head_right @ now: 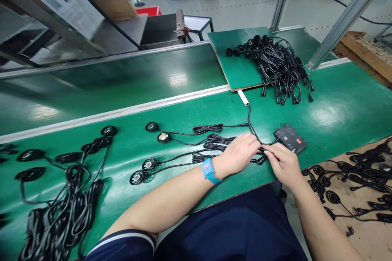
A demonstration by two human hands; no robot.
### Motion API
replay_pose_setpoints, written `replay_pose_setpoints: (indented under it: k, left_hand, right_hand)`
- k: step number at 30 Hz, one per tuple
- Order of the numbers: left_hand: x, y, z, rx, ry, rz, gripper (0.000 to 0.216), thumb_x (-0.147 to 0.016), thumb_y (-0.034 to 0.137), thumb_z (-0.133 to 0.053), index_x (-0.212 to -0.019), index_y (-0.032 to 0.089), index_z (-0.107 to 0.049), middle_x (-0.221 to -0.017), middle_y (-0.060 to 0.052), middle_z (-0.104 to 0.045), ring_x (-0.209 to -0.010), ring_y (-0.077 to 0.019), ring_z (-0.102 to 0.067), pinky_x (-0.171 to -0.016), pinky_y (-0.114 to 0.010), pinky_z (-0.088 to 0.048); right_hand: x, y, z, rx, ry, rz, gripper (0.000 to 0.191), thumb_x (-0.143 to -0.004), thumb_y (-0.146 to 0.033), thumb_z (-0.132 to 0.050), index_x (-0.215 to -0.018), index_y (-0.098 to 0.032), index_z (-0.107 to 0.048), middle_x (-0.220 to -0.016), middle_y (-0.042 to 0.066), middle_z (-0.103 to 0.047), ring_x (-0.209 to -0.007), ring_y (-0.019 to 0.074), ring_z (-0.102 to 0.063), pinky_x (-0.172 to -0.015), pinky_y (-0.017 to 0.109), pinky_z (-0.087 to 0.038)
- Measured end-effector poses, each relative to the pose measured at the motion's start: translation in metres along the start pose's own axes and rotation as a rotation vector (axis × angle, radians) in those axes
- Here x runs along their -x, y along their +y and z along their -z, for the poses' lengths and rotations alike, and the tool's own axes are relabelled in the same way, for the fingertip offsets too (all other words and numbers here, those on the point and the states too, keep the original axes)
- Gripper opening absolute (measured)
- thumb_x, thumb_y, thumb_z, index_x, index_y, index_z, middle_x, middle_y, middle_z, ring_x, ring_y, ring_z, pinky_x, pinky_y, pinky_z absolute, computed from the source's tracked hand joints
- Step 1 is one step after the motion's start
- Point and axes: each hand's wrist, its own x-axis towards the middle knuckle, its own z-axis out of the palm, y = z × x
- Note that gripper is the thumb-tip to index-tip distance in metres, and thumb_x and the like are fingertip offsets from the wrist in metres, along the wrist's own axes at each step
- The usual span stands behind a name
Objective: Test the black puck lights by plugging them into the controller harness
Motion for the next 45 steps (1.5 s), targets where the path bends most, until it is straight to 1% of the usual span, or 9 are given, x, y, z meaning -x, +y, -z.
replay_pose_setpoints:
  k: [6, 14, 19, 22, 27, 32, 39, 45]
  left_hand:
    - [-0.001, -0.002, -0.002, 0.060, -0.050, 0.000, 0.029, -0.110, 0.033, -0.039, -0.101, 0.017, -0.062, -0.095, -0.006, -0.065, -0.095, -0.0218, -0.059, -0.083, -0.036, -0.045]
    - [-0.005, -0.003, -0.001, 0.167, -0.124, 0.045, 0.019, -0.106, 0.022, -0.049, -0.095, 0.017, -0.064, -0.095, -0.006, -0.073, -0.094, -0.0217, -0.068, -0.081, -0.035, -0.048]
    - [-0.008, -0.006, -0.001, 0.248, -0.117, 0.032, 0.020, -0.104, 0.022, -0.051, -0.093, 0.017, -0.067, -0.098, -0.008, -0.077, -0.094, -0.0222, -0.072, -0.081, -0.034, -0.050]
    - [-0.010, -0.008, 0.001, 0.284, -0.124, 0.046, 0.020, -0.103, 0.020, -0.051, -0.092, 0.018, -0.068, -0.098, -0.007, -0.078, -0.093, -0.0221, -0.073, -0.079, -0.032, -0.050]
    - [-0.015, -0.009, 0.008, 0.274, -0.174, 0.067, 0.031, -0.106, 0.027, -0.049, -0.082, 0.018, -0.066, -0.091, -0.008, -0.077, -0.087, -0.0228, -0.074, -0.070, -0.031, -0.047]
    - [-0.015, -0.010, 0.008, 0.278, -0.151, 0.053, 0.030, -0.107, 0.030, -0.050, -0.083, 0.018, -0.064, -0.092, -0.008, -0.077, -0.087, -0.0232, -0.074, -0.069, -0.032, -0.045]
    - [-0.012, -0.010, -0.002, 0.242, -0.095, 0.005, 0.026, -0.105, 0.027, -0.052, -0.085, 0.017, -0.065, -0.091, -0.009, -0.076, -0.086, -0.0238, -0.073, -0.071, -0.034, -0.048]
    - [-0.011, -0.011, -0.005, 0.204, -0.067, -0.032, 0.022, -0.104, 0.025, -0.054, -0.088, 0.017, -0.065, -0.092, -0.009, -0.075, -0.086, -0.0236, -0.072, -0.072, -0.035, -0.050]
  right_hand:
    - [0.001, 0.002, 0.000, 0.005, 0.000, 0.008, 0.029, -0.100, -0.018, -0.060, -0.124, -0.026, -0.073, -0.102, 0.005, -0.073, -0.090, 0.0182, -0.068, -0.080, 0.032, -0.055]
    - [0.001, 0.001, 0.000, 0.006, 0.016, 0.001, 0.027, -0.101, -0.022, -0.060, -0.122, -0.028, -0.075, -0.102, 0.005, -0.074, -0.089, 0.0192, -0.070, -0.079, 0.033, -0.058]
    - [0.002, 0.001, 0.000, 0.020, 0.039, 0.017, 0.028, -0.100, -0.020, -0.061, -0.123, -0.029, -0.075, -0.102, 0.005, -0.074, -0.089, 0.0188, -0.070, -0.077, 0.032, -0.057]
    - [0.003, 0.002, -0.001, 0.038, 0.033, 0.032, 0.031, -0.099, -0.018, -0.062, -0.126, -0.030, -0.073, -0.104, 0.005, -0.074, -0.091, 0.0182, -0.070, -0.079, 0.032, -0.057]
    - [0.005, 0.003, -0.002, 0.078, 0.051, 0.052, 0.032, -0.099, -0.018, -0.063, -0.127, -0.030, -0.073, -0.107, 0.005, -0.075, -0.092, 0.0194, -0.072, -0.081, 0.033, -0.058]
    - [0.003, 0.003, -0.002, 0.102, 0.042, 0.048, 0.030, -0.099, -0.020, -0.063, -0.125, -0.030, -0.074, -0.106, 0.004, -0.076, -0.093, 0.0209, -0.073, -0.082, 0.035, -0.059]
    - [0.004, 0.006, 0.000, 0.126, 0.016, 0.064, 0.029, -0.099, -0.021, -0.064, -0.124, -0.030, -0.074, -0.112, 0.003, -0.077, -0.097, 0.0218, -0.075, -0.087, 0.036, -0.061]
    - [0.005, 0.008, 0.000, 0.135, 0.010, 0.067, 0.027, -0.099, -0.021, -0.064, -0.122, -0.030, -0.074, -0.112, 0.003, -0.078, -0.097, 0.0211, -0.075, -0.089, 0.036, -0.061]
